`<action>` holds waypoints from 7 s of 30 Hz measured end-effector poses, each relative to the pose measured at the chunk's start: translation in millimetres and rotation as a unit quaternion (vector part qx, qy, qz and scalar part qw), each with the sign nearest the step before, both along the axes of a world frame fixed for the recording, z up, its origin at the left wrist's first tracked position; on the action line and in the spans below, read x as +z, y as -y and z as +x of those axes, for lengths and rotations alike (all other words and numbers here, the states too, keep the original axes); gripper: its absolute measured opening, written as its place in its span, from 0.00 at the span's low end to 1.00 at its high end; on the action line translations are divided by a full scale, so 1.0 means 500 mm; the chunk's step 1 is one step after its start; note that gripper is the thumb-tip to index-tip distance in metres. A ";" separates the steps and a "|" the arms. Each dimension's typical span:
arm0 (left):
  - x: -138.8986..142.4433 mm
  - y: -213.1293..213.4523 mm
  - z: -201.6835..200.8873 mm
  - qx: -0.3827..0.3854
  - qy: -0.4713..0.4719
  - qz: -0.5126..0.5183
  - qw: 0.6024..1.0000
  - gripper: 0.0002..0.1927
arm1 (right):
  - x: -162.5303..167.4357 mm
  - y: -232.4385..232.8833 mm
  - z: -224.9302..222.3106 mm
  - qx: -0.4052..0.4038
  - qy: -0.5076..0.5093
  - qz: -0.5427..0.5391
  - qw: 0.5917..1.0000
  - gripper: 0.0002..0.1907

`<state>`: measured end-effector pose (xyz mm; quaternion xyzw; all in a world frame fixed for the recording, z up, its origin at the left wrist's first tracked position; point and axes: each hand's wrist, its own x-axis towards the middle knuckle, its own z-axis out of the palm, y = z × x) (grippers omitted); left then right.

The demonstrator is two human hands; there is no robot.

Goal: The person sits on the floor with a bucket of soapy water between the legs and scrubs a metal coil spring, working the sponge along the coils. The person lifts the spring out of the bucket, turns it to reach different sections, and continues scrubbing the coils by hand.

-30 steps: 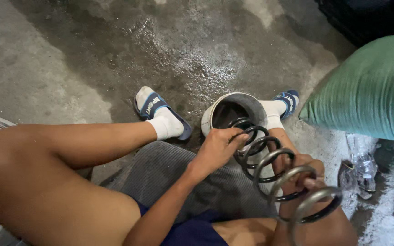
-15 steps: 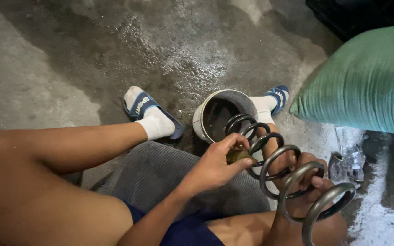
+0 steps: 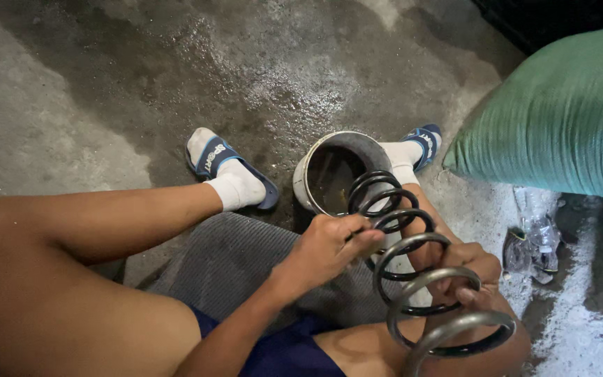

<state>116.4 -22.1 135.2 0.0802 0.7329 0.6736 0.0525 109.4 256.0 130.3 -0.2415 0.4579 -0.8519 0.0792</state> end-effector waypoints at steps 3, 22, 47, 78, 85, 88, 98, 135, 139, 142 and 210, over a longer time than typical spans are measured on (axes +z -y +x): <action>0.000 -0.023 -0.002 0.079 -0.041 -0.029 0.996 0.13 | -0.017 0.010 -0.013 0.014 -0.025 -0.029 0.999 0.12; -0.152 -0.044 -0.004 0.079 0.058 0.065 0.993 0.18 | -0.116 0.043 -0.078 -0.123 0.155 0.297 0.934 0.28; -0.228 -0.048 -0.025 0.227 0.030 0.024 0.973 0.12 | -0.260 0.037 -0.062 -0.098 0.322 0.015 0.942 0.28; -0.266 -0.046 -0.013 0.256 0.232 0.233 0.909 0.09 | -0.256 0.096 -0.078 -0.134 0.305 0.092 0.938 0.28; -0.281 -0.045 -0.107 0.219 0.104 0.217 0.946 0.08 | -0.240 0.101 -0.088 -0.137 0.321 0.106 0.931 0.28; -0.281 -0.048 -0.066 0.237 0.093 0.188 0.948 0.07 | -0.237 0.109 -0.087 -0.127 0.313 0.089 0.937 0.27; -0.278 -0.053 -0.099 0.211 -0.019 0.125 0.969 0.13 | -0.197 0.106 -0.078 -0.112 0.353 0.100 0.923 0.27; -0.266 -0.069 -0.110 0.224 0.073 0.135 0.962 0.07 | -0.201 0.094 -0.052 -0.084 0.195 0.156 0.965 0.42; -0.263 -0.053 -0.072 0.235 0.070 0.101 0.964 0.08 | -0.201 0.096 -0.054 -0.098 0.225 0.129 0.961 0.44; -0.263 -0.039 -0.023 0.249 0.110 0.114 0.955 0.09 | -0.209 0.089 -0.055 -0.087 0.184 0.133 0.970 0.46; -0.247 -0.033 -0.033 0.232 0.046 0.051 0.970 0.08 | -0.215 0.087 -0.048 -0.061 0.230 0.061 0.969 0.30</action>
